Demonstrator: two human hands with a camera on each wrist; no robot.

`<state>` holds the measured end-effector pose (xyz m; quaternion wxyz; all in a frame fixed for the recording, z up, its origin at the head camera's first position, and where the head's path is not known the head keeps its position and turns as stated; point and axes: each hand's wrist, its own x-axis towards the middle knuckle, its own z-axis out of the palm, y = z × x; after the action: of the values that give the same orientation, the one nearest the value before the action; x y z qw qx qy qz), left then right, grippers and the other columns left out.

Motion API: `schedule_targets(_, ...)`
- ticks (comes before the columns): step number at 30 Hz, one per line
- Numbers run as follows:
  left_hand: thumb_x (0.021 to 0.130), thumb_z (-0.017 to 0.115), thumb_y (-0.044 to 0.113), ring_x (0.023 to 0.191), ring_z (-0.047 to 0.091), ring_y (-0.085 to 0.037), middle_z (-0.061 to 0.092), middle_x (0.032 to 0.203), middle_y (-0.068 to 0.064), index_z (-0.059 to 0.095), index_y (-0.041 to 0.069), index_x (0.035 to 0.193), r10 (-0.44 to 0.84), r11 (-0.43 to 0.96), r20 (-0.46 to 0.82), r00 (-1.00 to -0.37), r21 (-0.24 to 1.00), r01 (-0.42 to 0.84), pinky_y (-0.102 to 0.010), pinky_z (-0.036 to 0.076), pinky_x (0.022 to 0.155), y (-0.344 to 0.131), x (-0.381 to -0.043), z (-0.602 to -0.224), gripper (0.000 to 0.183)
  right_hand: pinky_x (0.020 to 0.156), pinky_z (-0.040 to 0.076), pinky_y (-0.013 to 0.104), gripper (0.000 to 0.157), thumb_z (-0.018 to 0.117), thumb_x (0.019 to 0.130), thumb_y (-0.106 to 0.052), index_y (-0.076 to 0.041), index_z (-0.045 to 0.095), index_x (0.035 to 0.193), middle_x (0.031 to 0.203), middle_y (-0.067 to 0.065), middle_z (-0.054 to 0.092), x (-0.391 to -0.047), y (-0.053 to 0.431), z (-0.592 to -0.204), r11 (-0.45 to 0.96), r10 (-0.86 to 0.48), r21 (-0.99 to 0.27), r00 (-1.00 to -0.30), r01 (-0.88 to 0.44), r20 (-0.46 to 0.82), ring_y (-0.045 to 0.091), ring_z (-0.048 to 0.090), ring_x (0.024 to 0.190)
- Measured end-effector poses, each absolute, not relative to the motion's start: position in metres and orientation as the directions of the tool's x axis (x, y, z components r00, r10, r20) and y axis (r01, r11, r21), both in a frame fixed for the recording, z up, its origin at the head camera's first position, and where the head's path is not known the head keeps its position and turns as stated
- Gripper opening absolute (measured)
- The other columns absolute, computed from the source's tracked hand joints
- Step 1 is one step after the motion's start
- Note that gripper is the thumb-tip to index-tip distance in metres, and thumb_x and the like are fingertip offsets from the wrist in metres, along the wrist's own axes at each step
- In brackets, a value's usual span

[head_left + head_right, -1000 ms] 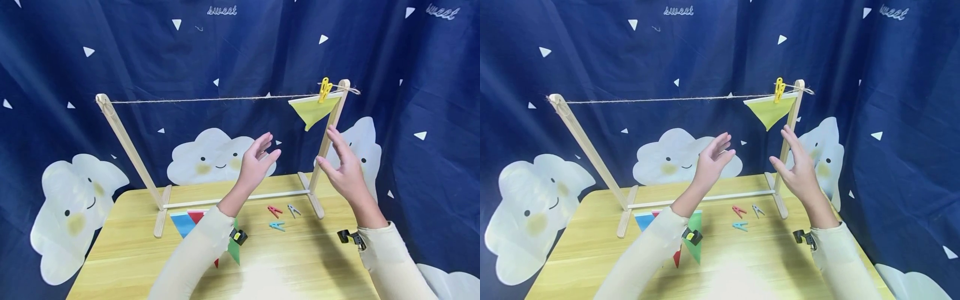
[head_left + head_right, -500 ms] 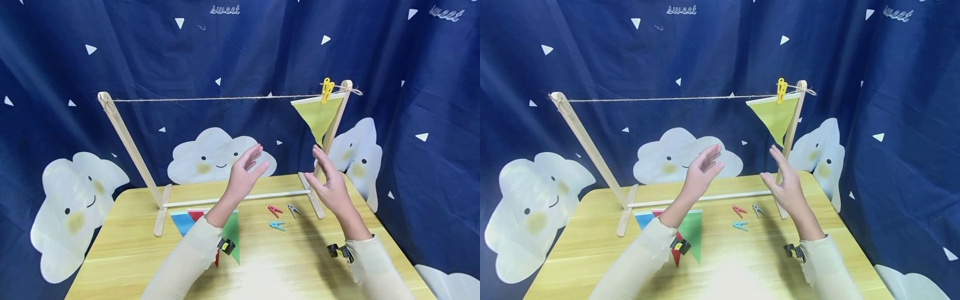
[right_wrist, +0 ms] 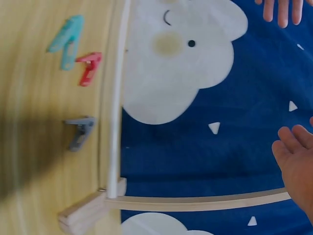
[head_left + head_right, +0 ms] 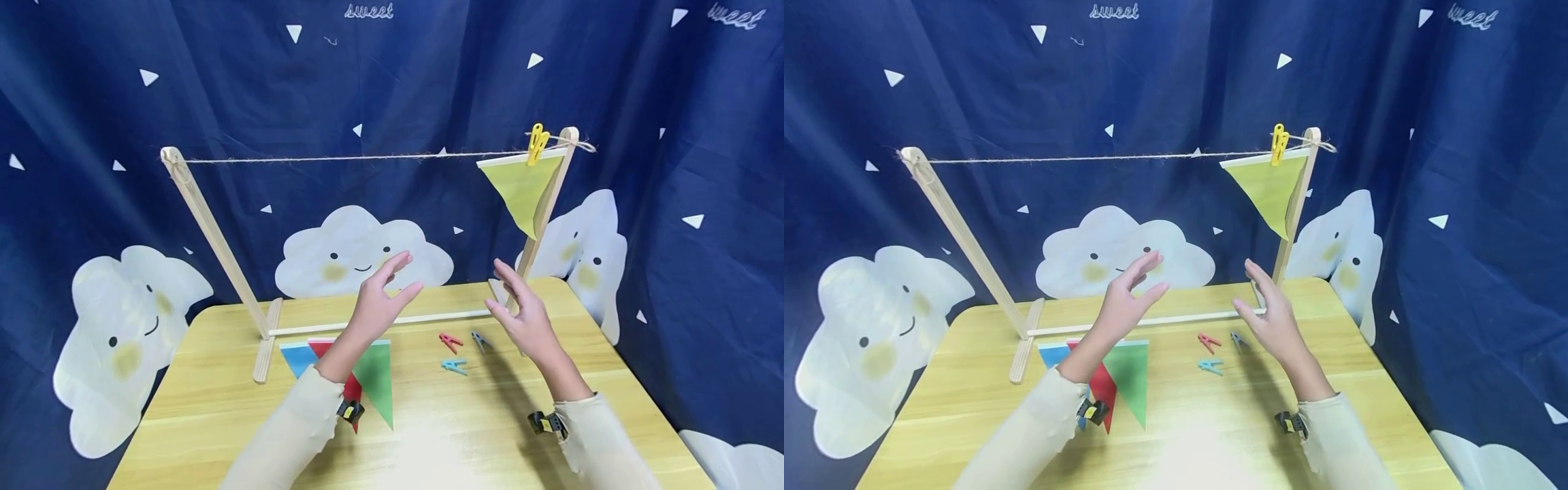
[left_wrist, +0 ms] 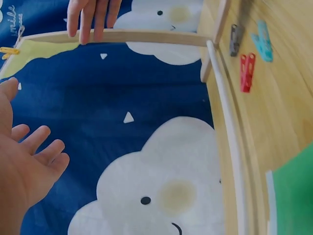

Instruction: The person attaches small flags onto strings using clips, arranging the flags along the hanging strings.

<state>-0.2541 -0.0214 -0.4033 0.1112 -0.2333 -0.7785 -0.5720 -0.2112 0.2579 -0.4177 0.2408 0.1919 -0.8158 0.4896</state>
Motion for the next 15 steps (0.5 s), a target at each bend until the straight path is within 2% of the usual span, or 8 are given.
schedule_targets(6,0.095,0.076,0.035,0.141,0.052,-0.012,0.061,0.147,0.004,0.055,0.023,0.149,0.254,0.342,0.412,-0.875,0.808,0.480,-0.043,0.043,0.117,-0.034,-0.251,-0.412,0.059,0.113,0.032,0.008,0.069,0.072,0.092,0.005,-0.003,0.044,0.154,0.150,0.022,0.053,-0.224,0.267,-0.454,0.486,-0.105,-0.717,-0.848,-0.500,0.520,0.039,0.050,0.138)
schedule_targets(9,0.094,0.076,0.036,0.141,0.052,-0.014,0.060,0.148,0.005,0.055,0.023,0.149,0.266,0.380,0.389,-0.882,0.799,0.467,-0.045,0.043,0.117,-0.039,-0.249,-0.417,0.060,0.112,0.031,0.006,0.069,0.073,0.095,-0.003,-0.009,0.043,0.156,0.153,0.020,0.051,-0.224,0.269,-0.464,0.500,-0.129,-0.718,-0.862,-0.484,0.491,0.039,0.051,0.139)
schedule_targets(11,0.094,0.075,0.037,0.141,0.052,-0.016,0.059,0.149,0.004,0.054,0.023,0.150,0.276,0.397,0.367,-0.888,0.798,0.453,-0.047,0.042,0.117,-0.043,-0.247,-0.420,0.061,0.115,0.037,0.016,0.068,0.073,0.096,-0.007,-0.010,0.042,0.157,0.158,0.018,0.045,-0.222,0.268,-0.469,0.519,-0.141,-0.712,-0.869,-0.473,0.474,0.038,0.051,0.139)
schedule_targets(12,0.095,0.075,0.038,0.142,0.052,-0.017,0.058,0.150,0.004,0.054,0.023,0.150,0.281,0.404,0.356,-0.891,0.799,0.446,-0.048,0.042,0.117,-0.045,-0.247,-0.422,0.061,0.115,0.037,0.016,0.067,0.073,0.096,-0.009,-0.010,0.043,0.156,0.160,0.018,0.043,-0.221,0.268,-0.472,0.528,-0.146,-0.707,-0.870,-0.471,0.471,0.038,0.052,0.138)
schedule_targets(15,0.094,0.075,0.041,0.142,0.051,-0.019,0.057,0.151,0.003,0.052,0.024,0.151,0.289,0.439,0.328,-0.899,0.789,0.429,-0.051,0.043,0.116,-0.050,-0.245,-0.427,0.063,0.114,0.044,0.038,0.068,0.074,0.096,-0.012,-0.008,0.043,0.156,0.163,0.016,0.040,-0.219,0.268,-0.479,0.565,-0.152,-0.683,-0.872,-0.462,0.464,0.038,0.054,0.135)
